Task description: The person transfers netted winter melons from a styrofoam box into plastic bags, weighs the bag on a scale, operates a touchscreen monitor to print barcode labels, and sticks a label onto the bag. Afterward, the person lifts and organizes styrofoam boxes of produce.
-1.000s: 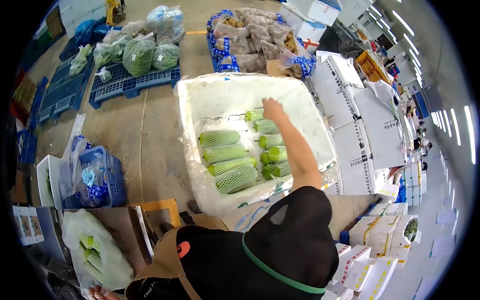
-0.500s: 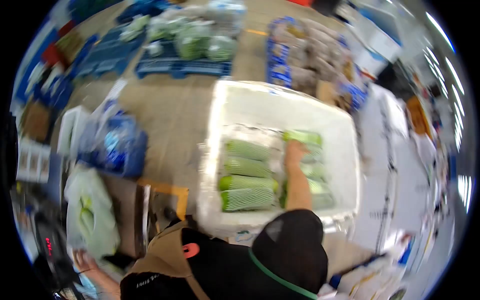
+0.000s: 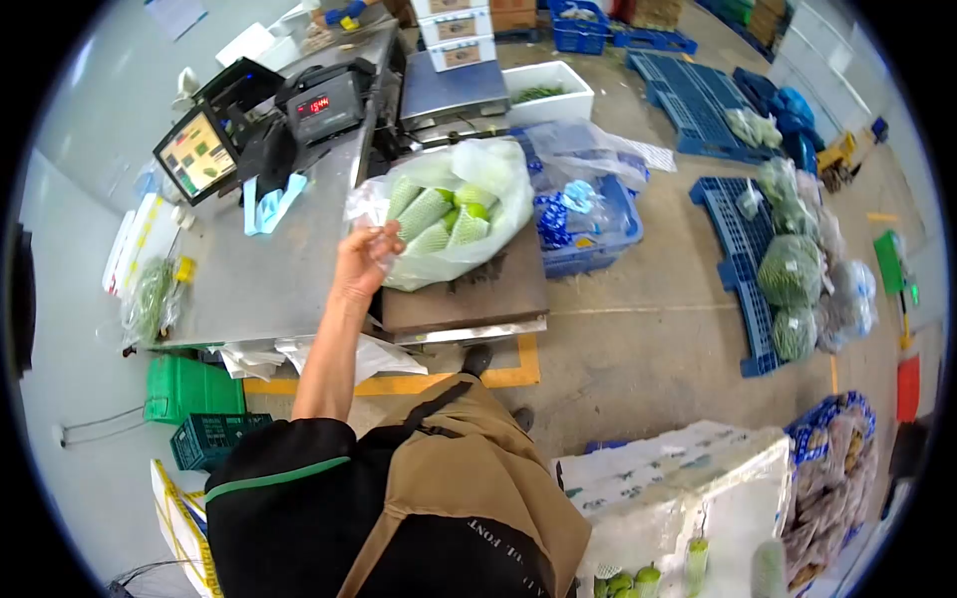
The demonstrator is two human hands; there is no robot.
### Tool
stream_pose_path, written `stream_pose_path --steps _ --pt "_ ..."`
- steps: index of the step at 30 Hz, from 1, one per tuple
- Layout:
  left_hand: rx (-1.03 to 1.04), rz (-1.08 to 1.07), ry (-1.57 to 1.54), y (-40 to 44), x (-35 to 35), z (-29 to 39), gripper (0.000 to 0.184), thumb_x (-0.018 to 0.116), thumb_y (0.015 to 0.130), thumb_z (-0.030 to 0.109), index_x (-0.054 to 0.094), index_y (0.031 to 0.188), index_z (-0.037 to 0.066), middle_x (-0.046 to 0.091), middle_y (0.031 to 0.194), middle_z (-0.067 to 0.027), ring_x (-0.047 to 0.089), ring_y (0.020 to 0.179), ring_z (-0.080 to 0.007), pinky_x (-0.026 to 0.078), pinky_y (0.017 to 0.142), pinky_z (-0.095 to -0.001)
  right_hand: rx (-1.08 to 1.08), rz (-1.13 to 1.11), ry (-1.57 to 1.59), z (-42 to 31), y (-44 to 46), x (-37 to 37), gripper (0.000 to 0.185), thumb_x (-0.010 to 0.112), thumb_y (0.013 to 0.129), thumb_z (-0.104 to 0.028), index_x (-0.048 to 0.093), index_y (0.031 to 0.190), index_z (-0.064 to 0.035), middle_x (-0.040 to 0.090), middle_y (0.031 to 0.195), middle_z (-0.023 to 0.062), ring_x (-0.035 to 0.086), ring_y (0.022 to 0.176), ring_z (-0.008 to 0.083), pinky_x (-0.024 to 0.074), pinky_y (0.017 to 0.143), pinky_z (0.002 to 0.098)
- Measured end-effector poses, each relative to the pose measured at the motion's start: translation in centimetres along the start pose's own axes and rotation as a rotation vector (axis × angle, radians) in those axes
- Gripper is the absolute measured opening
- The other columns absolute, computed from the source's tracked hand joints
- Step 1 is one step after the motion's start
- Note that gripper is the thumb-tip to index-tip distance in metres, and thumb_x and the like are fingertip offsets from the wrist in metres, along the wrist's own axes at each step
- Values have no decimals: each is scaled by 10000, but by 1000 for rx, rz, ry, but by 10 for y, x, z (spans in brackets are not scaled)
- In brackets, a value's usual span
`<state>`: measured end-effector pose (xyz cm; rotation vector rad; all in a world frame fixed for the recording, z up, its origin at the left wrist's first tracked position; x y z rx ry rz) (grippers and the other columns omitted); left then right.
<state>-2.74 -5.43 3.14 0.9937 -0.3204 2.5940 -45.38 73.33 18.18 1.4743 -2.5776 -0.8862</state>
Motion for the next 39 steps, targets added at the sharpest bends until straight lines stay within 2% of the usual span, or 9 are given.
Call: stream_pose_path --steps 9,15,19,23,25,30,32,35,39 --pt "-83 -168 -18 -17 10 4 641 665 728 151 380 1302 128 511 768 -32 356 463 -47 417 684 -303 180 -991 687 -234 -157 341 336 626 784 -67 529 1097 4 601 973 164 610 848 253 525 704 366" --pt "-118 -176 -67 -18 2 9 671 692 706 170 371 1280 37 518 684 -64 389 413 -80 434 642 -313 634 -1833 552 -297 -535 565 572 628 793 -91 378 1285 61 569 1064 195 626 890 308 589 656 406" --pt "-163 -124 -51 -18 -5 14 694 690 693 184 360 1283 29 508 652 -72 391 393 -92 436 614 -325 858 -1986 368 -257 -702 621 657 647 797 -108 311 1340 49 579 999 190 623 845 296 567 629 361" --pt "-87 -169 -84 -16 -17 24 320 682 708 137 499 963 76 501 664 -90 464 542 -170 434 599 -337 -129 -2153 147 -272 -680 615 552 632 779 -133 450 1275 28 626 852 142 620 763 229 510 643 328" --pt "-104 3 -133 -22 -53 11 265 642 690 81 496 906 127 504 800 -100 484 748 -229 414 695 -385 -576 -2097 243 -293 -600 585 448 625 758 -170 567 1156 29 643 805 115 613 739 221 497 700 342" --pt "-138 51 -151 -2 -84 13 201 577 749 20 448 897 -19 420 734 -52 350 531 -136 351 715 -314 -646 -1570 51 -271 -291 470 315 611 831 -147 586 1127 -43 649 880 86 615 777 178 501 708 314" --pt "-159 34 -207 5 -67 13 187 552 772 -4 429 893 -77 386 707 -33 296 444 -99 326 723 -286 -520 -1153 -4 -225 -157 399 287 592 851 -109 581 1120 -11 652 883 69 615 811 149 506 729 288" --pt "-318 -564 -421 19 -34 10 286 590 805 67 409 994 -47 358 741 -21 365 565 -97 343 863 -335 -55 -650 -169 -114 -25 245 234 572 849 -73 593 1053 39 645 818 78 615 741 134 495 696 252" --pt "-268 -430 -208 31 -16 4 226 541 848 19 381 1002 -23 387 767 -39 409 674 -138 359 837 -346 -80 -679 -851 98 -7 143 268 601 714 -78 623 972 -11 669 784 151 637 690 192 497 638 327"
Point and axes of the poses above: each hand's wrist, its own y-axis towards the middle knuckle, its own x-axis out of the palm, z = x × y, the point moved 9 cm from there along y, towards the middle knuckle
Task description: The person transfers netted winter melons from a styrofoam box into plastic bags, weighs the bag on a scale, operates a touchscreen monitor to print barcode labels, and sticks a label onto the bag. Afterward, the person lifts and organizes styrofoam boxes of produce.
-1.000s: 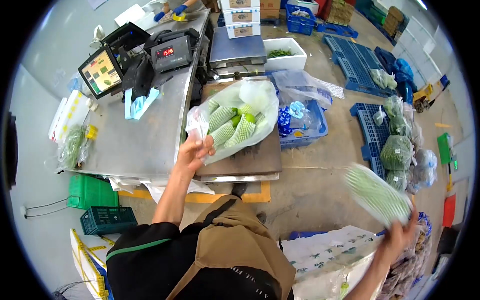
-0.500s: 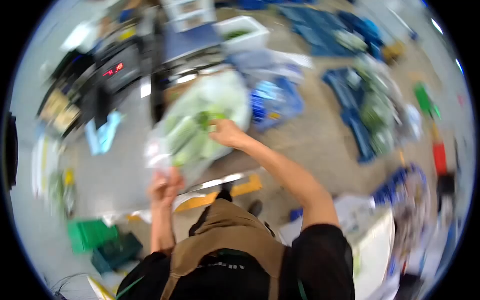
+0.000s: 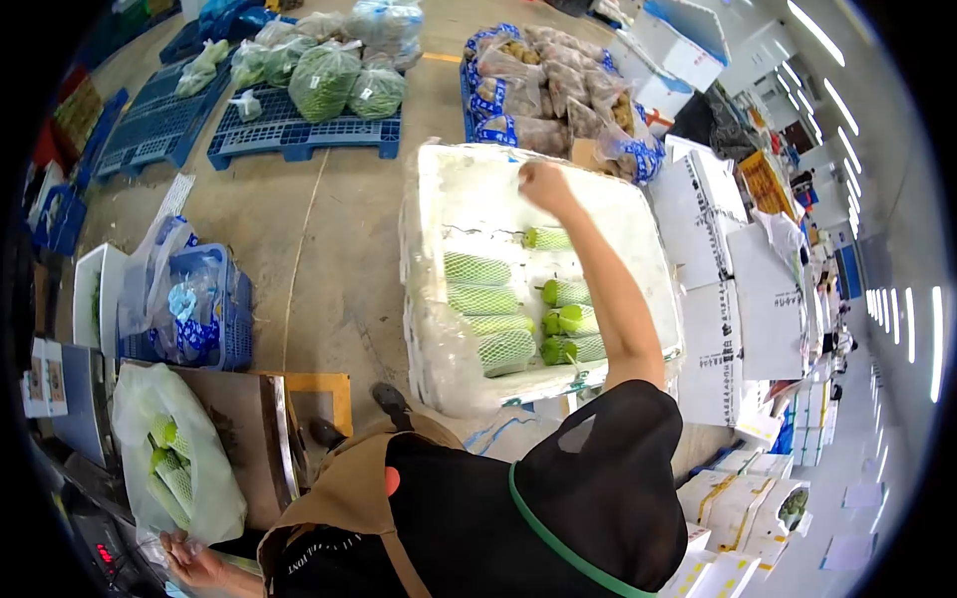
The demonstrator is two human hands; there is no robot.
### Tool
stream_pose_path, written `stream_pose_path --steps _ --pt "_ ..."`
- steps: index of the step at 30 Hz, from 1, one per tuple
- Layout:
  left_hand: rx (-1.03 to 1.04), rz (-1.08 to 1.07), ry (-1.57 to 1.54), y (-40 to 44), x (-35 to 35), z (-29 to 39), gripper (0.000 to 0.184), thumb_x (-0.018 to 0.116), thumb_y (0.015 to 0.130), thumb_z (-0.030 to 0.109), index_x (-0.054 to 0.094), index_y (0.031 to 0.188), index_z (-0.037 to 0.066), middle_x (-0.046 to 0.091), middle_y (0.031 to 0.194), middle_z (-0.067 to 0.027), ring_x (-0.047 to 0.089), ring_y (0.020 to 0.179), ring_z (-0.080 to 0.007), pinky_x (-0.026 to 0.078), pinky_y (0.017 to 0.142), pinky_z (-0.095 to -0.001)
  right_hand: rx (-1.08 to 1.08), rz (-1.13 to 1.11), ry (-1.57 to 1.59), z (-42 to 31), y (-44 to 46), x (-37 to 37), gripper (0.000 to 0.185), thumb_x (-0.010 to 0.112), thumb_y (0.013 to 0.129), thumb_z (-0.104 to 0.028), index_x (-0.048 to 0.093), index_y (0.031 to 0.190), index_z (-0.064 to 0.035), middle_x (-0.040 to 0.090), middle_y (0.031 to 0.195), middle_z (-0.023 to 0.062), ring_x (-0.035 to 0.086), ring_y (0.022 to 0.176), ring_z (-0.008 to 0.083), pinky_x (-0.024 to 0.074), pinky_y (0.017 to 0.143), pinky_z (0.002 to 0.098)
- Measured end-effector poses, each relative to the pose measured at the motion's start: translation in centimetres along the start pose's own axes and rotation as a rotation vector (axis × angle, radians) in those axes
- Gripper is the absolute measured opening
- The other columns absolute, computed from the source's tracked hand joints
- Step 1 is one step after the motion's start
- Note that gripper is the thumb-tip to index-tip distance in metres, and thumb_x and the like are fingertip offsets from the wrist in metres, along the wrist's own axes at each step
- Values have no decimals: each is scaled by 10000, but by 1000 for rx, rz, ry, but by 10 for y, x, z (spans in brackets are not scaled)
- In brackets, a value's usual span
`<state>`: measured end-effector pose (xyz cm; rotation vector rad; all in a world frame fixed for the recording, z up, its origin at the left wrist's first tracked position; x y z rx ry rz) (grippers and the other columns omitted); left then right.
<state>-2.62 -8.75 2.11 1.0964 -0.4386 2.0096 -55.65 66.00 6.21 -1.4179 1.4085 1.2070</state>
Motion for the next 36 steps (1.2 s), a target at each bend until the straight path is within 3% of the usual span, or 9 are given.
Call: stream_pose_path --steps 6,8,13,15,18,23,25,30,36 --pt "113 288 318 -13 -80 37 416 533 879 152 420 1230 -42 513 1155 -106 462 993 -249 395 853 -350 -219 -624 211 24 -78 230 889 715 651 -240 280 1416 -108 390 1380 196 420 1234 349 360 1031 388" --pt "125 239 168 -15 -55 33 408 542 841 31 403 1181 -147 549 1009 -137 472 598 -139 373 927 -370 -141 -703 155 16 -84 253 928 734 619 -256 280 1415 -106 402 1370 198 429 1224 354 365 1026 391" --pt "313 578 583 -47 -36 28 371 525 823 8 531 1188 -62 613 1050 -188 596 866 -270 517 773 -360 -314 -667 -214 20 -67 271 824 809 528 -436 527 1170 -3 593 1119 212 568 1042 341 469 877 432" --pt "406 660 872 -58 -30 27 370 533 803 -14 544 1170 -61 622 1054 -181 618 890 -250 524 803 -373 -286 -753 -253 16 -62 269 678 816 514 -429 616 995 5 633 995 214 598 960 346 477 838 432" --pt "383 616 308 -52 -22 11 239 574 756 40 575 963 -81 622 1011 -196 629 761 -231 497 779 -399 -322 -550 -45 19 -60 246 582 778 562 -328 608 992 25 634 957 211 589 924 342 456 849 428" --pt "307 425 185 -25 22 -3 534 606 690 71 449 1199 43 595 851 -50 465 535 -99 448 743 -396 168 -336 464 24 -60 113 582 679 646 -161 487 1131 98 563 1073 210 543 939 282 434 831 391" --pt "242 384 210 -17 21 -3 545 633 685 130 461 1195 43 562 774 -44 399 500 -74 440 710 -347 -99 -150 435 37 -20 47 653 670 607 -59 461 1215 55 526 1177 193 527 1054 287 406 934 372" --pt "196 218 131 -1 45 0 485 619 708 53 457 1162 5 581 763 -99 460 501 -104 497 636 -336 -557 -13 186 -256 -53 -90 664 630 651 -63 417 1264 79 537 1173 218 541 1039 268 418 908 375" --pt "161 136 126 -2 42 18 531 680 695 122 451 1154 -15 559 706 -107 455 467 -115 475 615 -327 -1551 -306 162 -639 -227 23 757 751 485 -41 493 1196 -41 548 1081 174 508 1029 363 393 917 435"
Point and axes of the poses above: each hand's wrist, its own y-axis towards the middle knuckle, its own x-axis out of the palm, z = x × y, the point moved 9 cm from there along y, towards the middle knuckle
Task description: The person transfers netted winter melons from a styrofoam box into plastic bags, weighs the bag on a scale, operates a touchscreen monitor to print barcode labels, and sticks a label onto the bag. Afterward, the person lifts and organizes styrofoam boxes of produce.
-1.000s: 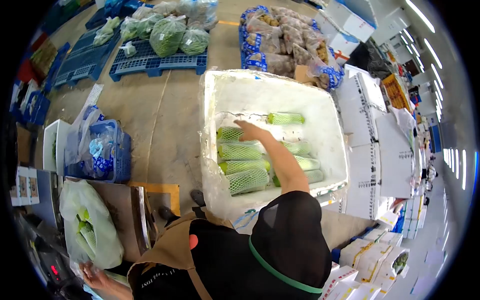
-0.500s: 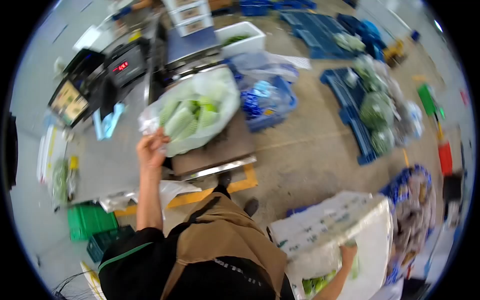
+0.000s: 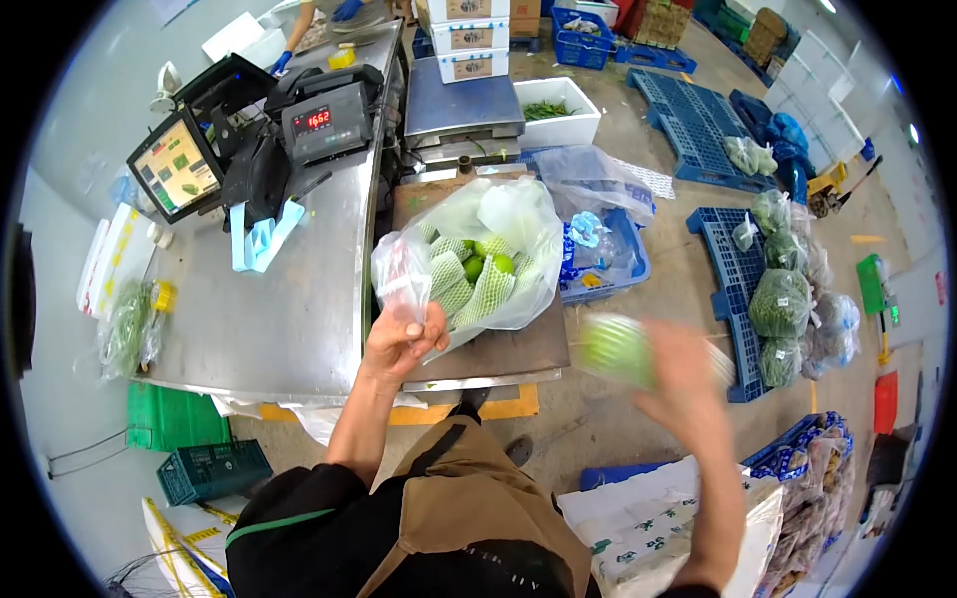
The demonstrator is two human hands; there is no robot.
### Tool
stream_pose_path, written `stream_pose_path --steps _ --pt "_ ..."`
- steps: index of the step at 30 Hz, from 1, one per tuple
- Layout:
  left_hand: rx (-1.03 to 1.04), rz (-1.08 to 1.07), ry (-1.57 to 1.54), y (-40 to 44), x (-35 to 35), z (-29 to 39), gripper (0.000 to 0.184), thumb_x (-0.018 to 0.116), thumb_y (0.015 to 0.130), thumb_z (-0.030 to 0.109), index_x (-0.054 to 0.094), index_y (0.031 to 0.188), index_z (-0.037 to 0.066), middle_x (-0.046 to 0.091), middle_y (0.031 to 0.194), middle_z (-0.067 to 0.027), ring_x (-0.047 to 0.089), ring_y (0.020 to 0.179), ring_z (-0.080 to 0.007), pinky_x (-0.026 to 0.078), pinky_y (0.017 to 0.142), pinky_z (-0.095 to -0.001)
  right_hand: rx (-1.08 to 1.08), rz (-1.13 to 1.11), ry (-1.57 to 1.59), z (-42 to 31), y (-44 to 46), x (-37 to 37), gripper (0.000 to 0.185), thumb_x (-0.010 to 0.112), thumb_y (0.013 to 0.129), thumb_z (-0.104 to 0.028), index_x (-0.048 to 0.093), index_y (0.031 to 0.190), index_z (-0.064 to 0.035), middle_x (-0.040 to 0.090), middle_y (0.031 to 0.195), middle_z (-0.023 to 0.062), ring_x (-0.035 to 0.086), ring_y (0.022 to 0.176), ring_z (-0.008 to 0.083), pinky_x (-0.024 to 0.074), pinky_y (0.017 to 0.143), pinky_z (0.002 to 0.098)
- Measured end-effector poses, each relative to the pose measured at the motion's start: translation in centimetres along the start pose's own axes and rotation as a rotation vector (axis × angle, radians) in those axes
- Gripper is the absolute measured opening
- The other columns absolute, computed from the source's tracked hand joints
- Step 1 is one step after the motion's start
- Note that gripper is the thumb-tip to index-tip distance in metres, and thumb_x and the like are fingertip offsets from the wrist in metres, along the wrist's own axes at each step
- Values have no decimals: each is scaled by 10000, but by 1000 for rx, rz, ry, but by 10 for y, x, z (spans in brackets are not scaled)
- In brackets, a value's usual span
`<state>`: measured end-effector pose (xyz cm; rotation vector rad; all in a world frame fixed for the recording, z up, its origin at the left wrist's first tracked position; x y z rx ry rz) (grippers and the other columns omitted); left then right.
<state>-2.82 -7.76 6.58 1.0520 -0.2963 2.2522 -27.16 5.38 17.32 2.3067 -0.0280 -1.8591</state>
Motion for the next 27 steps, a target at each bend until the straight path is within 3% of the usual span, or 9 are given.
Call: stream_pose_path --steps 3,6,10,13,14,18,21,24,27 --pt "-37 9 29 -6 -8 5 679 726 679 187 387 1229 -22 496 614 -90 425 429 -115 457 585 -314 -346 -153 21 -61 137 135 683 754 514 -110 515 1152 -53 582 977 146 553 968 315 410 867 427" --pt "-50 -51 -9 -13 -14 5 516 665 725 134 439 1152 -49 557 699 -136 469 467 -125 469 622 -333 -423 -45 -98 -107 223 246 640 712 622 -166 505 1218 -60 551 1096 130 504 1077 294 378 922 482" --pt "-24 38 -9 -15 -21 14 537 663 693 143 438 1135 -63 539 667 -140 467 458 -143 462 608 -341 -416 -52 -46 -137 229 245 527 615 696 -56 536 1212 -132 541 1119 117 515 1056 290 391 890 463" --pt "-1 220 3 -21 -54 6 530 622 687 92 446 1182 159 479 729 -94 430 577 -170 405 549 -307 -498 -123 -46 -121 182 215 472 608 721 -123 543 1188 -104 539 1124 122 512 1065 288 378 923 460" --pt "-28 306 -126 -36 -102 -5 517 600 693 33 438 1170 150 540 955 -143 532 831 -240 431 753 -435 -484 -157 -60 -100 157 202 461 603 731 -151 542 1183 -87 539 1130 124 509 1071 287 370 939 460" --pt "-30 229 -157 -24 -146 3 326 589 744 25 504 1051 -45 546 1026 -181 393 601 -120 351 570 -266 -163 -57 -195 19 29 95 321 576 738 -143 558 1056 -102 530 976 99 541 965 256 407 806 431" --pt "23 76 8 -11 -102 11 495 556 838 99 387 1197 -195 530 959 -127 323 621 -126 309 758 -327 199 212 -24 97 -126 -29 390 614 750 -116 561 1132 -63 593 1059 153 564 999 298 436 850 422" --pt "-59 392 277 -5 -114 4 565 536 906 351 428 1263 -74 533 857 -83 442 933 -229 314 928 -363 838 418 -111 161 -332 -98 304 597 752 -84 618 1048 -15 621 1050 186 601 925 355 479 817 416" --pt "-63 473 425 23 -146 7 592 561 880 413 471 1258 -34 597 967 -141 516 954 -273 386 908 -406 1366 195 -230 203 -532 -77 323 603 721 -91 624 1033 -11 622 1053 196 598 958 353 472 849 407"
Point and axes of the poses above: each hand's wrist, its own y-axis towards the middle knuckle, its own x-axis out of the palm, z = x × y, the point moved 9 cm from there along y, towards the middle knuckle
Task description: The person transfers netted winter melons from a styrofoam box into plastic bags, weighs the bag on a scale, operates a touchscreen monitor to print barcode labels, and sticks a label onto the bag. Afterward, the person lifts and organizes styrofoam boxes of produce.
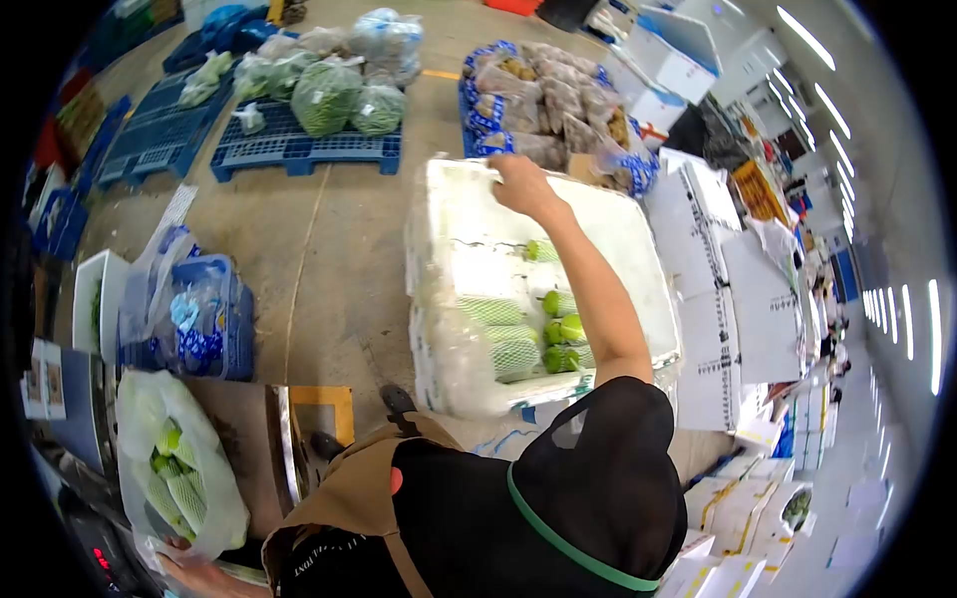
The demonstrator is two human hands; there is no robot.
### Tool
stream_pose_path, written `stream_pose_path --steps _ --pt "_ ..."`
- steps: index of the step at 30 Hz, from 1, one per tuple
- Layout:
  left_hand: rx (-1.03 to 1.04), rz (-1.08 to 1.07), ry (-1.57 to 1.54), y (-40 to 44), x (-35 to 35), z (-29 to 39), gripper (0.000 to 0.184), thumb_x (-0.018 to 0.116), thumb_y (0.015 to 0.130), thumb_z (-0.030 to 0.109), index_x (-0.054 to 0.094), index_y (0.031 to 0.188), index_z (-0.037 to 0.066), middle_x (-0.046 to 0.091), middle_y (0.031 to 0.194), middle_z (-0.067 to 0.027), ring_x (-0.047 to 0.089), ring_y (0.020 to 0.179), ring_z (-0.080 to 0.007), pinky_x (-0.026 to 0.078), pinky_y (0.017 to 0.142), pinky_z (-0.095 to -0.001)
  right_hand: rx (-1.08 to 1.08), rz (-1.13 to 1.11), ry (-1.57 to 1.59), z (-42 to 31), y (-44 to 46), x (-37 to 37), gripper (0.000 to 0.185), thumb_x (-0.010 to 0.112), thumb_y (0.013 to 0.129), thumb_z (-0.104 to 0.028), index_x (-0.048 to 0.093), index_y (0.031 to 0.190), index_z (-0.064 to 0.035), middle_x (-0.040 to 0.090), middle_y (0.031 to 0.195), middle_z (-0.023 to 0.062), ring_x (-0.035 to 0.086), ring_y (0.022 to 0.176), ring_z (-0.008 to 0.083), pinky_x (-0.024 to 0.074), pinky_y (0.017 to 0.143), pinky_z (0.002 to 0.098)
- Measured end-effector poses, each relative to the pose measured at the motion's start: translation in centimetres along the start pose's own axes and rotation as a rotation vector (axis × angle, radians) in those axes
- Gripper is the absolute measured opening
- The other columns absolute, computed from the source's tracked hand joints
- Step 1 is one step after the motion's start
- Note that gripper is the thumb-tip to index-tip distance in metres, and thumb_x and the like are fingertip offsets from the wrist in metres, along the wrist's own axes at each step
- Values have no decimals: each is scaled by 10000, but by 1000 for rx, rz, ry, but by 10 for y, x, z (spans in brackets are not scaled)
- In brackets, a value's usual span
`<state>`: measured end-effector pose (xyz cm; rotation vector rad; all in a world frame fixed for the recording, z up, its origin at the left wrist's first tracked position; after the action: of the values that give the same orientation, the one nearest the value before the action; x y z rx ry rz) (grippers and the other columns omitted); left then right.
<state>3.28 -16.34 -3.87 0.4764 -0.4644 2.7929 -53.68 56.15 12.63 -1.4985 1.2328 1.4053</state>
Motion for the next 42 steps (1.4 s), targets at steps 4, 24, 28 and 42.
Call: stream_pose_path --steps 4,24,28,42 --pt "497 127 602 -50 69 57 605 562 871 446 492 1245 -24 589 1067 -175 545 971 -293 413 897 -416 279 -223 -114 202 -57 114 376 566 703 -48 583 1079 -37 587 1076 216 556 1023 374 460 882 432" --pt "563 -2579 2004 -555 541 -570 499 688 659 173 607 1147 112 635 1090 -128 599 1005 -281 493 819 -419 182 31 -509 282 -112 305 368 510 793 -117 531 1160 -111 519 1165 141 486 1077 300 344 950 491" --pt "494 -2624 2156 -560 516 -581 511 750 639 272 646 1120 136 600 1182 -88 561 1068 -291 454 865 -509 199 -161 -345 311 -125 329 550 579 712 -45 458 1247 -64 496 1248 140 423 1208 340 268 1025 543" --pt "377 -2499 1223 -614 626 -519 529 828 556 359 688 986 84 670 984 -117 621 890 -263 476 810 -372 545 387 1103 359 -126 58 590 678 760 -102 428 1282 16 531 1176 158 541 1033 276 473 877 385"
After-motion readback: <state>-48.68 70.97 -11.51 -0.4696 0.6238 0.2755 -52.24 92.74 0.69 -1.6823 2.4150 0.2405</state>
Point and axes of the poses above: each hand's wrist, its own y-axis towards the middle knuckle, its own x-axis out of the palm, z = x × y, the point moved 9 cm from there along y, towards the middle knuckle
